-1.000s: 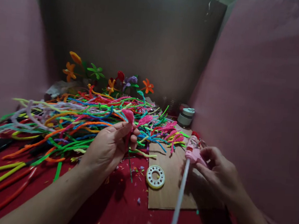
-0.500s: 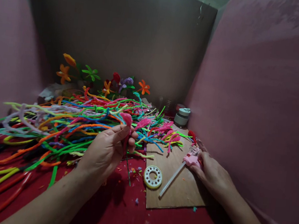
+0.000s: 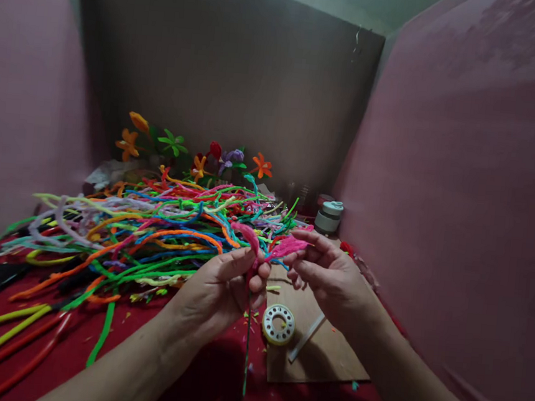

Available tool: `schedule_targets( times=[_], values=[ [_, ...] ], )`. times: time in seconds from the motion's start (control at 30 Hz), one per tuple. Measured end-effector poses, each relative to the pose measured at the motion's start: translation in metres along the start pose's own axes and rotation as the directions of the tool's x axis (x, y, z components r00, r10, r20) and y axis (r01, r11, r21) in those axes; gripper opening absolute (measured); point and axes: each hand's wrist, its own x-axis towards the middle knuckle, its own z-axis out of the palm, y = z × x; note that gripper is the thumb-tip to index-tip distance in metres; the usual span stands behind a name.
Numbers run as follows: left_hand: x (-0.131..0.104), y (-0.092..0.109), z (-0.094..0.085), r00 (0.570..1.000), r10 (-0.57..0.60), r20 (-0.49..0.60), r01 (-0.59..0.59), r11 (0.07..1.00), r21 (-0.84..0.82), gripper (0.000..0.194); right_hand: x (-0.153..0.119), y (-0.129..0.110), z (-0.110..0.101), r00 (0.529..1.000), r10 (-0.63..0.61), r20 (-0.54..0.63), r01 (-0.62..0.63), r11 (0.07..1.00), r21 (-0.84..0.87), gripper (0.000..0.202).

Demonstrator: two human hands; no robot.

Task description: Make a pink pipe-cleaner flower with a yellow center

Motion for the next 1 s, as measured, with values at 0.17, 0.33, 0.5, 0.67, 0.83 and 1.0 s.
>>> schedule_targets(
  times=[0.17, 0.33, 0.5, 0.67, 0.83, 1.0],
  values=[
    [-0.001, -0.001, 0.001, 0.998, -0.055, 0.010, 0.055, 0.998, -0.021, 0.009, 0.000, 0.002, 0.007, 0.981, -0.195, 0.021, 0.196, 0.975, -0.104, 0.033],
    [-0.001, -0.004, -0.002, 0.993, -0.114, 0.035, 0.114, 0.993, 0.016, 0.013, -0.007, -0.001, 0.008, 0.957, -0.289, -0.009, 0.281, 0.936, -0.215, 0.009],
    [0.001, -0.004, -0.002, 0.996, -0.070, 0.046, 0.065, 0.993, 0.100, 0.013, -0.005, -0.002, 0.002, 0.962, -0.271, -0.040, 0.260, 0.950, -0.174, 0.008],
    [0.007, -0.006, -0.007, 0.996, -0.058, 0.074, 0.043, 0.980, 0.195, 0.016, -0.001, -0.008, -0.006, 0.971, -0.235, 0.047, 0.239, 0.967, -0.093, 0.006],
    [0.008, -0.009, -0.010, 0.990, -0.091, 0.104, 0.059, 0.959, 0.275, 0.021, 0.001, -0.009, -0.006, 0.983, -0.113, 0.147, 0.133, 0.983, -0.129, 0.009],
    [0.005, -0.010, -0.010, 0.984, -0.125, 0.124, 0.072, 0.928, 0.365, 0.021, -0.003, -0.012, 0.002, 0.983, -0.116, 0.142, 0.141, 0.972, -0.188, 0.009]
  ],
)
